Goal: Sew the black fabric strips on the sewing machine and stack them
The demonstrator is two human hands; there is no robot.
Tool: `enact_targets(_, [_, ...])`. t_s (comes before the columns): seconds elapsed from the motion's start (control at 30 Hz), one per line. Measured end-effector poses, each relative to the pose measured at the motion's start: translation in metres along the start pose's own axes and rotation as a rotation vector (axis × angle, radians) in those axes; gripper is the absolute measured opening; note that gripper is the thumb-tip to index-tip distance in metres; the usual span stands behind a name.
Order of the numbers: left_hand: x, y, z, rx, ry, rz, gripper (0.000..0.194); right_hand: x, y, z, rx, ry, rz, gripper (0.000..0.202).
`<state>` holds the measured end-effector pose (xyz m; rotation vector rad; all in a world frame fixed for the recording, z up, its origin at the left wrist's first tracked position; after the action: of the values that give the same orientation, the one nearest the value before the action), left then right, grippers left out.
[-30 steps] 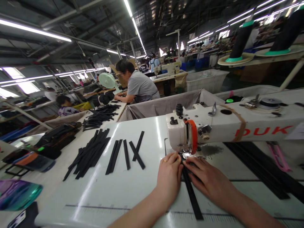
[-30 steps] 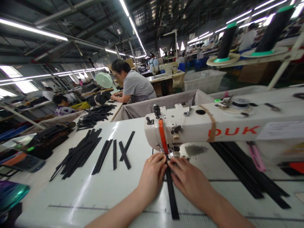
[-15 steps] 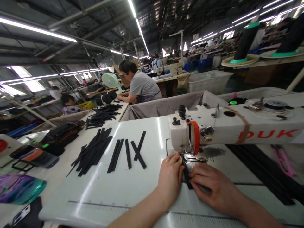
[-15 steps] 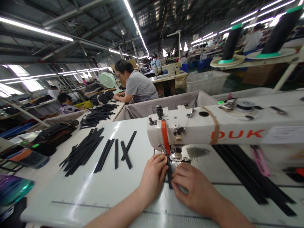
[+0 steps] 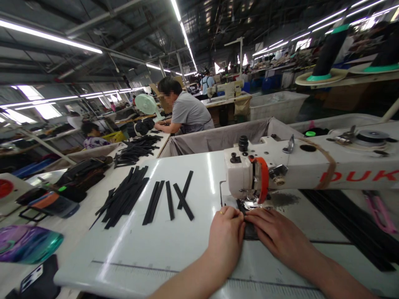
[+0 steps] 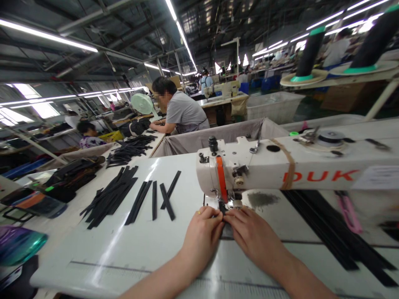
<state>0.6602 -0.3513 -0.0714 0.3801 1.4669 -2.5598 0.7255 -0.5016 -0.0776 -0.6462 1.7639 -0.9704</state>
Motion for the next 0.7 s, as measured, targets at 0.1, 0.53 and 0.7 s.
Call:
enact_targets(0.1, [0.0016,0.0003,-0.0001,-0.002,0.007,0.013,0.013,0.0008,0.0004,-0.0013,0.017,-0.01,-0.003,0.029])
enact_targets(0.53, [-0.0064,0.0038,-0.0056,0.054,0.045,0.037,0.017,0.0007,0.004,0.0001,0.116,0.003,-0.01,0.031])
enact_targets(0.7, [-0.0066,0.0047,-0.0053,0.043,0.045,0.038,0.017,0.0003,0.0048,-0.0006,0.137,-0.01,0.007,0.031])
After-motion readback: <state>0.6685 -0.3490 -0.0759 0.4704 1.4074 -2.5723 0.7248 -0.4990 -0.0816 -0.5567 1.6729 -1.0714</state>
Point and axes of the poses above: each hand's wrist, its own x-axis away from the middle knuckle, its own y-axis out of the palm, z = x × y, the point moved 2 cm from there along -x, towards the middle knuckle, and after that the axes turned 1 degree about x, right-handed, at the moved point
